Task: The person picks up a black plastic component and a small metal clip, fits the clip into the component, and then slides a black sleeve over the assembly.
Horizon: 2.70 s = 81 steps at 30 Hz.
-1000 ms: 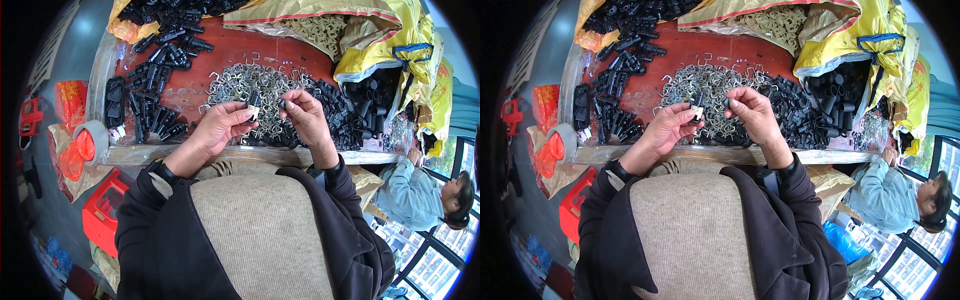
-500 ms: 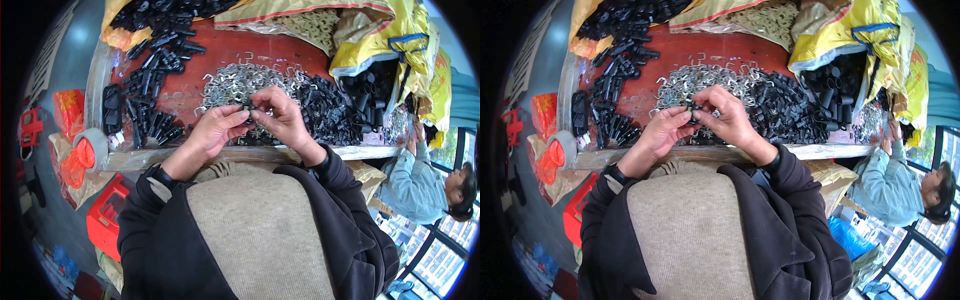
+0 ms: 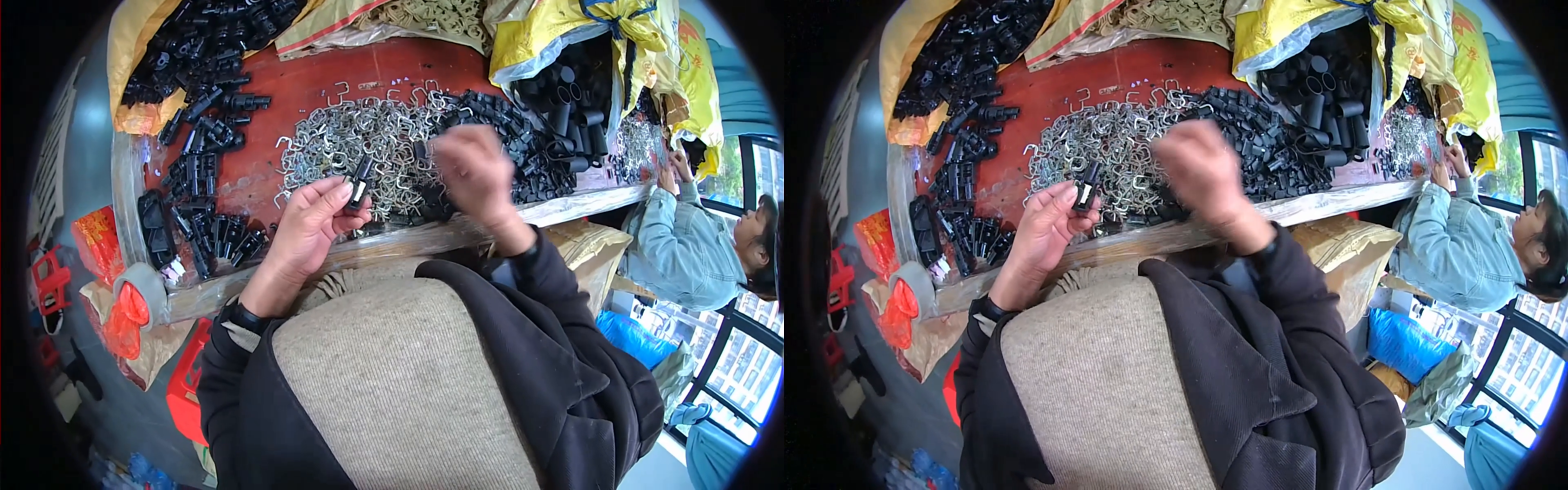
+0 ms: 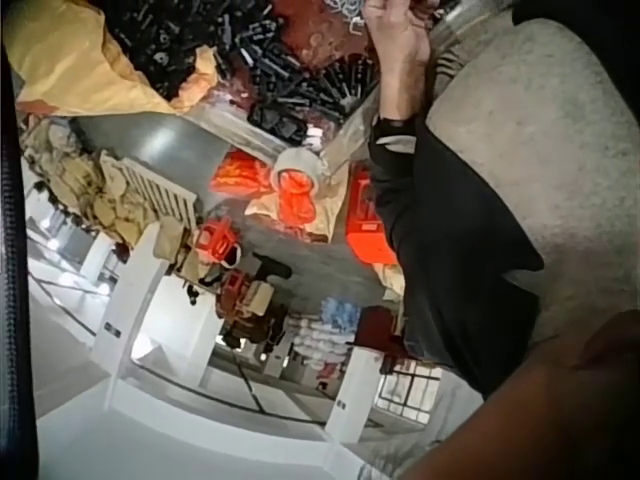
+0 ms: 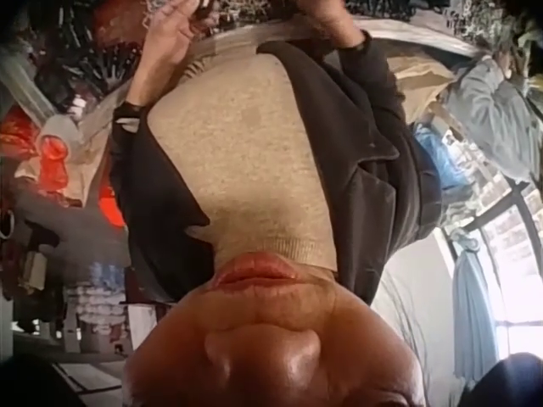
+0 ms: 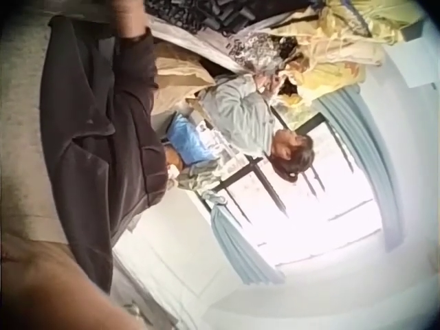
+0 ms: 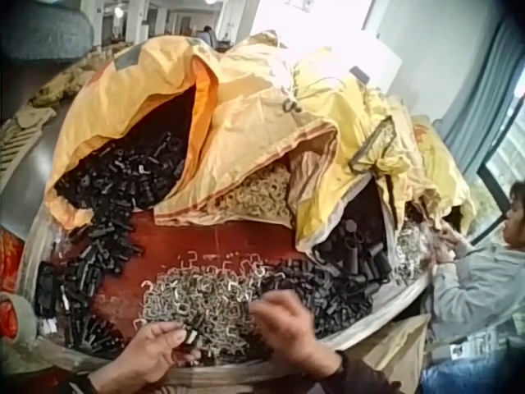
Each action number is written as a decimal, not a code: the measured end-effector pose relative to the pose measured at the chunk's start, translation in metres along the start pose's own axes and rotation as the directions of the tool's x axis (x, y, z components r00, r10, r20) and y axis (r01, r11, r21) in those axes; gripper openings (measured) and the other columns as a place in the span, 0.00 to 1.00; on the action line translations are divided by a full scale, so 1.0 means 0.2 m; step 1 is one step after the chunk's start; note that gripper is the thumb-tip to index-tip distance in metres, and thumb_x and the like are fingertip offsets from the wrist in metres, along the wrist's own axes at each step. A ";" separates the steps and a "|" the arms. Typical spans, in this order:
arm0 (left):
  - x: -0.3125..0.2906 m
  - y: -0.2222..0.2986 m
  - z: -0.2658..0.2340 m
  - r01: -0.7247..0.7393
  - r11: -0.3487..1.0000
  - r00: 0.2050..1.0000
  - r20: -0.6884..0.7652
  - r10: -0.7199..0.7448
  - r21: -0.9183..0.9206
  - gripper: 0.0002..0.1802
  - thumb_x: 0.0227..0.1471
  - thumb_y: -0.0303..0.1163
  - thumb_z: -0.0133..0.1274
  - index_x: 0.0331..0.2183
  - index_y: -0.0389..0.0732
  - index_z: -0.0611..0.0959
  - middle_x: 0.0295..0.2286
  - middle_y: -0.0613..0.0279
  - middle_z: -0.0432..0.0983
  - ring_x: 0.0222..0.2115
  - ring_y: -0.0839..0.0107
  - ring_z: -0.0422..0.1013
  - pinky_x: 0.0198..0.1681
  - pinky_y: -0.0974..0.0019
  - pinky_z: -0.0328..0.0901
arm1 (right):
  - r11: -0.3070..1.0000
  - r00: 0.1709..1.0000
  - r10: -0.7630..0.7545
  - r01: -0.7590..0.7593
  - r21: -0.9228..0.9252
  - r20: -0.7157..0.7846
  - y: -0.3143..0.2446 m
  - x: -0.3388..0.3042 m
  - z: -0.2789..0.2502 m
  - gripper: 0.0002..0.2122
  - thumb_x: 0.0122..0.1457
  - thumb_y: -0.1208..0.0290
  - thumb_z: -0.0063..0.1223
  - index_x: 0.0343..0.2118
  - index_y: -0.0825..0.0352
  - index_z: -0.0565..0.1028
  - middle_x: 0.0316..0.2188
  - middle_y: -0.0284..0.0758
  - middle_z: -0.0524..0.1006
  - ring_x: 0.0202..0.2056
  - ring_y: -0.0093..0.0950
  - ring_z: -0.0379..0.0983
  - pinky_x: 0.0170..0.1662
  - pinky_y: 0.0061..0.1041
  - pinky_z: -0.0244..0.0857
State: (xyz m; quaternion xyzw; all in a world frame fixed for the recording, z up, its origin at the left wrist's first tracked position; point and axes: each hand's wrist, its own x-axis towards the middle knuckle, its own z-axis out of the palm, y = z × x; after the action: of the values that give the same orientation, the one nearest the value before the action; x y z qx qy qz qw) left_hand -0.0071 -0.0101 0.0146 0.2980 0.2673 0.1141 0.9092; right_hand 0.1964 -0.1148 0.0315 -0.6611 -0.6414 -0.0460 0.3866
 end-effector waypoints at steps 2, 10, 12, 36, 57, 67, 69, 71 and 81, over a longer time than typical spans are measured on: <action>0.00 -0.01 -0.02 -0.034 0.998 0.999 0.006 0.033 0.053 0.13 0.47 0.33 0.47 0.33 0.34 0.73 0.25 0.59 0.72 0.24 0.75 0.70 0.27 0.77 0.66 | 0.954 0.984 0.064 -0.109 -0.279 -0.166 0.20 -0.03 -0.18 0.10 0.40 0.82 0.51 0.28 0.66 0.72 0.26 0.37 0.71 0.27 0.28 0.68 0.30 0.22 0.63; 0.01 -0.01 0.04 0.024 0.997 0.999 0.019 -0.025 0.078 0.13 0.46 0.32 0.48 0.34 0.34 0.72 0.26 0.58 0.72 0.25 0.73 0.70 0.27 0.77 0.66 | 0.758 0.893 0.449 -0.366 -0.540 0.024 0.60 -0.27 -0.58 0.12 0.41 0.76 0.50 0.33 0.65 0.71 0.29 0.37 0.71 0.35 0.34 0.66 0.39 0.26 0.59; 0.01 -0.02 0.04 0.016 0.998 1.000 0.010 -0.017 0.063 0.14 0.46 0.32 0.48 0.35 0.34 0.71 0.27 0.57 0.72 0.25 0.73 0.70 0.27 0.77 0.66 | 0.689 0.855 0.499 -0.289 -0.665 0.145 0.59 -0.22 -0.60 0.15 0.40 0.74 0.50 0.36 0.64 0.69 0.32 0.38 0.70 0.37 0.34 0.65 0.42 0.28 0.57; -0.02 0.01 0.02 -0.002 0.996 0.999 0.037 -0.002 0.085 0.14 0.46 0.31 0.48 0.36 0.37 0.70 0.27 0.63 0.70 0.24 0.79 0.67 0.28 0.78 0.63 | 0.042 0.481 0.327 -0.867 0.496 0.813 -0.06 0.09 0.03 0.20 0.55 0.61 0.33 0.42 0.74 0.63 0.20 0.35 0.70 0.10 0.18 0.60 0.12 0.12 0.53; -0.01 0.02 0.03 -0.055 0.924 0.997 -0.034 0.073 0.379 0.14 0.45 0.30 0.49 0.36 0.34 0.73 0.22 0.65 0.70 0.20 0.82 0.66 0.24 0.80 0.63 | -0.273 0.290 0.384 -0.871 0.408 0.876 -0.14 0.06 0.18 0.17 0.54 0.62 0.33 0.36 0.73 0.66 0.15 0.30 0.66 0.08 0.17 0.56 0.08 0.13 0.46; 0.00 0.02 0.04 -0.063 0.993 0.986 -0.150 0.077 0.100 0.19 0.45 0.30 0.49 0.41 0.34 0.69 0.26 0.63 0.70 0.22 0.79 0.68 0.23 0.80 0.65 | 0.341 0.672 0.431 -0.739 0.581 0.601 -0.09 0.03 0.22 0.18 0.53 0.60 0.34 0.40 0.71 0.65 0.27 0.31 0.69 0.29 0.18 0.64 0.31 0.13 0.56; -0.01 0.02 0.03 -0.095 0.990 0.985 -0.135 0.108 0.103 0.20 0.45 0.30 0.49 0.42 0.34 0.67 0.26 0.63 0.70 0.22 0.78 0.69 0.22 0.80 0.64 | 0.314 0.730 0.430 -0.673 0.670 0.532 -0.11 0.05 0.18 0.21 0.52 0.57 0.37 0.42 0.70 0.63 0.33 0.32 0.68 0.35 0.19 0.62 0.38 0.16 0.54; -0.01 0.03 0.03 -0.112 0.988 0.984 -0.129 0.126 0.106 0.21 0.45 0.30 0.49 0.42 0.34 0.66 0.26 0.63 0.70 0.22 0.78 0.69 0.21 0.80 0.64 | 0.242 0.752 0.387 -0.642 0.728 0.534 -0.10 0.07 0.16 0.24 0.50 0.54 0.39 0.43 0.70 0.62 0.36 0.33 0.67 0.37 0.20 0.61 0.41 0.18 0.54; 0.00 0.03 0.05 -0.103 0.984 0.987 -0.105 0.119 0.147 0.23 0.43 0.30 0.51 0.42 0.37 0.65 0.28 0.65 0.69 0.21 0.79 0.68 0.21 0.80 0.63 | 0.523 0.821 -0.171 -0.392 0.757 0.544 -0.18 0.11 0.17 0.43 0.35 0.42 0.49 0.49 0.72 0.56 0.46 0.42 0.61 0.48 0.34 0.57 0.51 0.30 0.47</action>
State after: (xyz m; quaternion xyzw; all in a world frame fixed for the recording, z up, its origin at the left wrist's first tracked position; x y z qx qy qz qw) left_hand -0.0030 -0.0095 0.0257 0.3690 0.3089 0.1621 0.8615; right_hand 0.1546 -0.0814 0.0366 -0.4135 -0.6179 0.4909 0.4541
